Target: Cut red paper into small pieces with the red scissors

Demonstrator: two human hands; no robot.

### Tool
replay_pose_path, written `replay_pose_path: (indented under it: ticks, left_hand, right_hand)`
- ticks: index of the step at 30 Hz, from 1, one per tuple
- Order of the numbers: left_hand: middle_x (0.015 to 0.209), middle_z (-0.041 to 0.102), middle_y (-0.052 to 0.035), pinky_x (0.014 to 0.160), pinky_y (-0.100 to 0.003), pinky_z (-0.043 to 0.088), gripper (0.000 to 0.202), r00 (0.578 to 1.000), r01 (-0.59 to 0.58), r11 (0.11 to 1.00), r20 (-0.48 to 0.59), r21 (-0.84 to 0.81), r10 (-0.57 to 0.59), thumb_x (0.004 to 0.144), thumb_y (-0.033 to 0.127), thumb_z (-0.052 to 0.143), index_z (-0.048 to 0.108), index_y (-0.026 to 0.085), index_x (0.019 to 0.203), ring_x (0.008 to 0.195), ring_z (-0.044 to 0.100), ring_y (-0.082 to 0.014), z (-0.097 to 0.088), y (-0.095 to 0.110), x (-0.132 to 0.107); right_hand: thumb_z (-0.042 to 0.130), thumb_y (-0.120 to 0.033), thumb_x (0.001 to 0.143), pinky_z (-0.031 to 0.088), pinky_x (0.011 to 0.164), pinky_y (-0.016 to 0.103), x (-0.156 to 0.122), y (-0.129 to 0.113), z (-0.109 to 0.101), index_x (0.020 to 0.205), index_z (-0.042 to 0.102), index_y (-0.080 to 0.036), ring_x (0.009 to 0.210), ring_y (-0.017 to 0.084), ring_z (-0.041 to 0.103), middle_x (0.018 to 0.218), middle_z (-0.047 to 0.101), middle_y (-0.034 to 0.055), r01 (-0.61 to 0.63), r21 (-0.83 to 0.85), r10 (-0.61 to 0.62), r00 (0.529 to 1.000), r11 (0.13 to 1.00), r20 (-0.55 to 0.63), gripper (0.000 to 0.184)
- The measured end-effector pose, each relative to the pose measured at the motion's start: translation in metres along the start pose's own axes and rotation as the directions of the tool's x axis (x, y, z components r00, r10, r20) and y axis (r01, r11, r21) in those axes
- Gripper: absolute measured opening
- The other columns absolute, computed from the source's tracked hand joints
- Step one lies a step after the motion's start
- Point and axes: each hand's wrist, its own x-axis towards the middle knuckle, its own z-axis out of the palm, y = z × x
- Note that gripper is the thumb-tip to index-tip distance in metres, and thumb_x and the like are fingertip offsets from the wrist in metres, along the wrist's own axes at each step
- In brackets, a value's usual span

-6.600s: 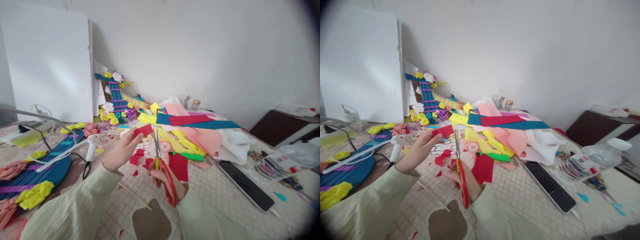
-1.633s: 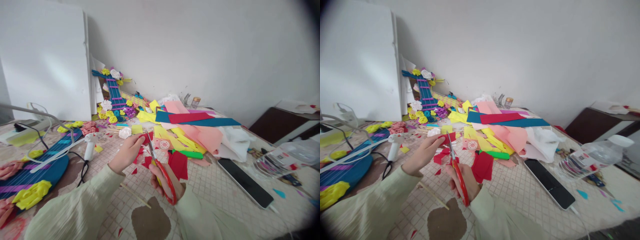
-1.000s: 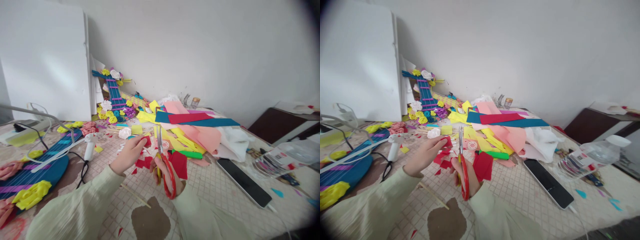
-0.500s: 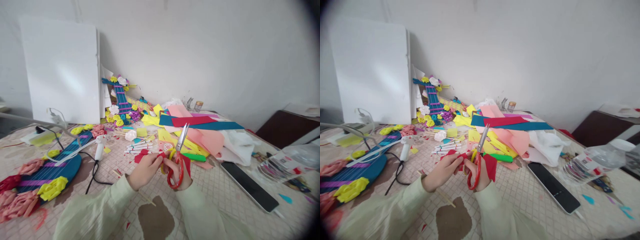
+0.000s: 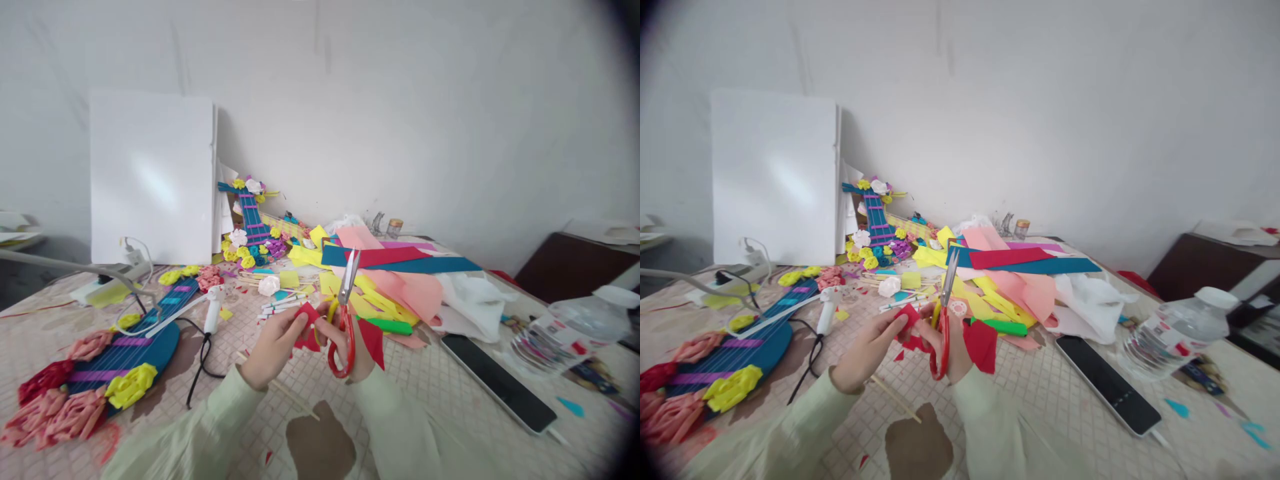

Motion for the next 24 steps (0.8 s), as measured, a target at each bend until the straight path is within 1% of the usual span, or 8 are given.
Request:
replay_pose_path:
  ticks: [4,9,11,15,17,20,22,24]
  left_hand:
    - [0.062,0.051,0.0006,0.060,-0.027,0.040,0.032,0.995,-0.018,1.000,-0.098,0.008,0.019,0.086,0.042,0.041,0.050,0.018,0.067,0.060,0.049,-0.0143,-0.002,0.010,0.011]
    - [0.060,0.051,0.0007,0.060,-0.026,0.040,0.031,0.969,-0.064,0.998,-0.241,-0.008,0.060,0.084,0.042,0.042,0.049,0.019,0.064,0.060,0.048,-0.0146,0.004,0.011,0.020]
    - [0.061,0.053,0.0005,0.059,-0.026,0.041,0.031,0.974,-0.061,0.998,-0.218,-0.029,0.053,0.085,0.041,0.043,0.051,0.019,0.065,0.059,0.049,-0.0145,0.010,0.003,0.019]
    - [0.061,0.056,-0.0011,0.059,-0.027,0.043,0.033,0.999,-0.028,0.995,-0.049,-0.092,0.024,0.088,0.040,0.041,0.053,0.018,0.066,0.059,0.052,-0.0150,0.023,-0.018,0.012]
    - [0.063,0.058,-0.0021,0.060,-0.027,0.044,0.034,1.000,-0.001,0.994,-0.002,-0.105,0.001,0.088,0.041,0.041,0.053,0.018,0.067,0.061,0.053,-0.0157,0.027,-0.024,0.009]
    - [0.064,0.059,-0.0023,0.062,-0.028,0.044,0.034,0.998,0.021,0.996,0.055,-0.090,-0.016,0.088,0.042,0.041,0.053,0.019,0.067,0.063,0.054,-0.0164,0.026,-0.025,0.007]
    - [0.062,0.057,-0.0018,0.061,-0.027,0.043,0.035,0.998,0.015,0.999,0.058,-0.044,-0.012,0.087,0.041,0.041,0.052,0.019,0.063,0.061,0.052,-0.0161,0.023,-0.023,0.007]
    - [0.059,0.053,-0.0005,0.058,-0.027,0.040,0.035,1.000,-0.012,1.000,0.004,0.014,0.012,0.087,0.040,0.042,0.050,0.019,0.060,0.058,0.048,-0.0148,0.019,-0.019,0.008]
  right_hand:
    - [0.060,-0.039,0.073,0.032,0.048,0.023,0.011,-0.009,0.009,0.082,0.050,-0.016,0.042,0.009,0.042,0.044,0.044,-0.0063,0.014,0.110,-0.014,1.000,0.994,0.002,0.027]
    - [0.060,-0.036,0.075,0.032,0.046,0.023,0.017,0.005,0.013,0.074,0.049,-0.018,0.043,0.009,0.043,0.048,0.047,-0.0049,0.013,0.239,-0.021,0.999,0.971,0.034,0.021]
    - [0.059,-0.038,0.077,0.035,0.049,0.024,0.015,0.012,0.010,0.069,0.050,-0.017,0.043,0.009,0.044,0.046,0.046,-0.0042,0.030,0.205,-0.033,0.999,0.978,0.009,0.024]
    - [0.062,-0.039,0.076,0.030,0.042,0.021,0.006,0.018,-0.001,0.071,0.050,-0.016,0.039,0.007,0.039,0.044,0.044,-0.0057,-0.017,0.119,0.024,0.998,0.993,-0.054,0.026]
    - [0.062,-0.037,0.076,0.027,0.039,0.020,0.004,0.018,-0.006,0.072,0.049,-0.017,0.037,0.006,0.036,0.042,0.042,-0.0071,-0.072,0.108,0.077,0.996,0.991,-0.042,0.025]
    - [0.062,-0.034,0.075,0.025,0.038,0.020,0.003,0.019,-0.012,0.072,0.048,-0.017,0.034,0.006,0.034,0.041,0.040,-0.0085,-0.101,0.174,0.100,0.995,0.979,0.014,0.022]
    - [0.062,-0.033,0.075,0.024,0.038,0.020,0.004,0.019,-0.014,0.073,0.048,-0.017,0.032,0.005,0.033,0.041,0.039,-0.0090,-0.107,0.201,0.096,0.993,0.974,0.063,0.021]
    - [0.061,-0.034,0.077,0.023,0.039,0.020,0.004,0.017,-0.015,0.071,0.047,-0.017,0.033,0.005,0.034,0.041,0.039,-0.0083,-0.096,0.190,0.082,0.993,0.977,0.081,0.022]
